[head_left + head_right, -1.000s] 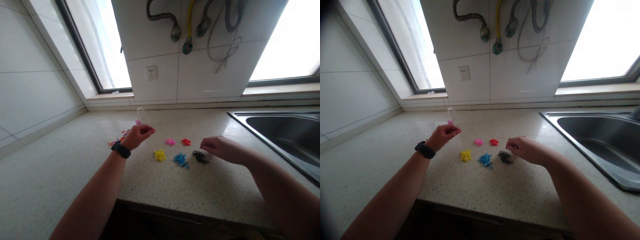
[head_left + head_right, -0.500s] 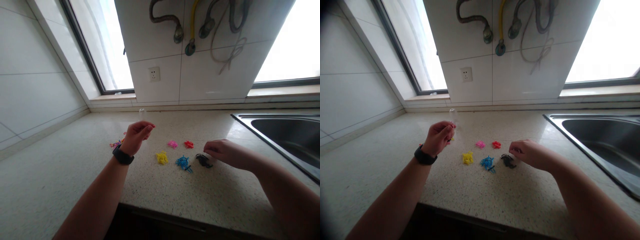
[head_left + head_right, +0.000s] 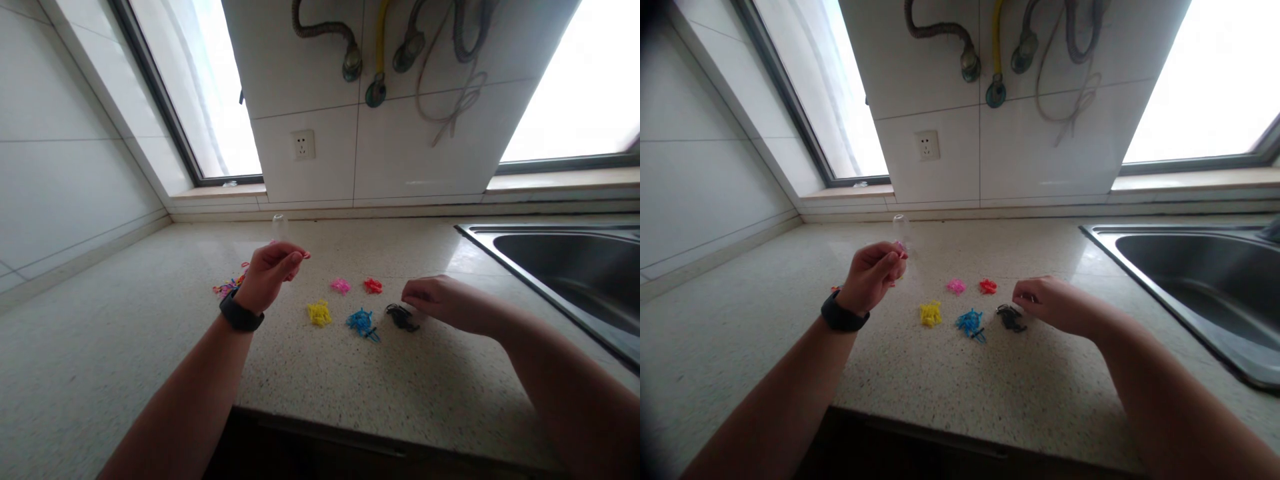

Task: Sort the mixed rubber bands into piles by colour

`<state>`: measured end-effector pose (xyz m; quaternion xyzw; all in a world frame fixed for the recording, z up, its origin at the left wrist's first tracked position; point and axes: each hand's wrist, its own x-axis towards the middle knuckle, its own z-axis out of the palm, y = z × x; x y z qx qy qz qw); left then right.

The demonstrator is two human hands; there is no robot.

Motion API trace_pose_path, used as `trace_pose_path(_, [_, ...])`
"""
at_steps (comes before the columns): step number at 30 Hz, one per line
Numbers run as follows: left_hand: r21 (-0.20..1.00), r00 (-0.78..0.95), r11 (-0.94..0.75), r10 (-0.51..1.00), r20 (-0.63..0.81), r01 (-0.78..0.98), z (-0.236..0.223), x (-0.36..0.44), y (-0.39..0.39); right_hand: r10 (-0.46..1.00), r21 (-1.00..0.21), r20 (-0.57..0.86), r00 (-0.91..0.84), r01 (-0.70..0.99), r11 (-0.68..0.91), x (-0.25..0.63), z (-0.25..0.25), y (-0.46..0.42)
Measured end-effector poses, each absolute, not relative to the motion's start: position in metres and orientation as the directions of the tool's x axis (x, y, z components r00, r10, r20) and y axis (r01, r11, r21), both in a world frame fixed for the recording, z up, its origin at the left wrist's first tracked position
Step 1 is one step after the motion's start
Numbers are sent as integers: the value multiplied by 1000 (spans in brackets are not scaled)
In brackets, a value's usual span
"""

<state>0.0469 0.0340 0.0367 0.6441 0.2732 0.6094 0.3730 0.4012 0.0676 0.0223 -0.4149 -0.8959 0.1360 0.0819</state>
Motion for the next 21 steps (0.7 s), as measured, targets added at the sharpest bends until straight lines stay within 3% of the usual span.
trace_pose_path(13, [855,141,-518,848,511,15,30,52,39,768,-291,13,-640,732,616,399,25,66])
trace_pose_path(18, [835,193,-497,866,461,237,25,58,42,770,-288,19,-638,734,615,399,25,65])
trace_pose_path(21, [735,318,-509,859,401,448,14,62,48,767,-301,13,-642,729,615,399,25,65])
